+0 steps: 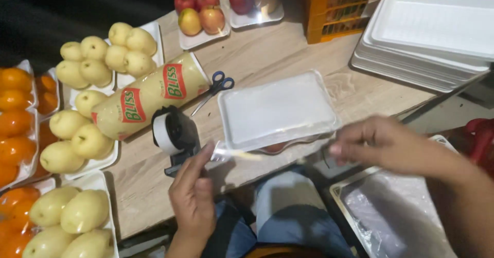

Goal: The person wraps several trays of pears and apples with plastic film by hand, using a tape dispenser to secure the film on the underside of each tray.

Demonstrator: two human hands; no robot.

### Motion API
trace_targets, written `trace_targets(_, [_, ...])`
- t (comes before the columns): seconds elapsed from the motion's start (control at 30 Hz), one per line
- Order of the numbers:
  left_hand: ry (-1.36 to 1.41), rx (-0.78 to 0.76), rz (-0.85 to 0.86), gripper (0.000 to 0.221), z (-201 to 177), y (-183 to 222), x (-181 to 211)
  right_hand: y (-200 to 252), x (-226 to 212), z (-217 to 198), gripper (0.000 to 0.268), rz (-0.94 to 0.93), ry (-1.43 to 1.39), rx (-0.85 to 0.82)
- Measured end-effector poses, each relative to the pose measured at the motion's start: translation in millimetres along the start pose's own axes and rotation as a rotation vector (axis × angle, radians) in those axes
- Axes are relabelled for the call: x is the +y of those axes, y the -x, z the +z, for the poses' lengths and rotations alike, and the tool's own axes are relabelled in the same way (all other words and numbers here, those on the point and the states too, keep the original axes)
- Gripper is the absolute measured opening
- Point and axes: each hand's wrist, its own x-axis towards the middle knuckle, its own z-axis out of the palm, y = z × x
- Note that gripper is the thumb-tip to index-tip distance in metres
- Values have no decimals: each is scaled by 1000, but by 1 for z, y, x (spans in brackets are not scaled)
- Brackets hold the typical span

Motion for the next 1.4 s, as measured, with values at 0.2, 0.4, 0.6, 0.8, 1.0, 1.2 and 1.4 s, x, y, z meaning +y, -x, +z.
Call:
trace_targets(0.2, [-397, -70, 70, 66, 48, -58, -28, -85, 3, -89, 47, 264, 5, -41])
trace_targets(0.4, [-516, -103, 42, 77, 62, -72, -52, -132, -5, -96, 47, 490, 224, -121])
trace_targets(0.6, [-656, -121, 8, 75, 64, -78, -54, -156, -12, -97, 48, 569, 324, -165])
trace_targets(0.8, [-707, -123, -33, 71, 68, -78, -52, -168, -9, -93, 49, 603, 424, -186])
trace_targets(1.0, [-754, -127, -15, 61, 70, -78, -57, -174, -16, -85, 52, 629, 682, -215])
trace_targets(1.2, [-778, -166, -36, 59, 69, -78, -56, -171, -22, -76, 62, 709, 912, -195])
trace_targets(1.4, [-760, -172, -40, 60, 67, -76, -60, -155, -2, -74, 70, 780, 712, -41])
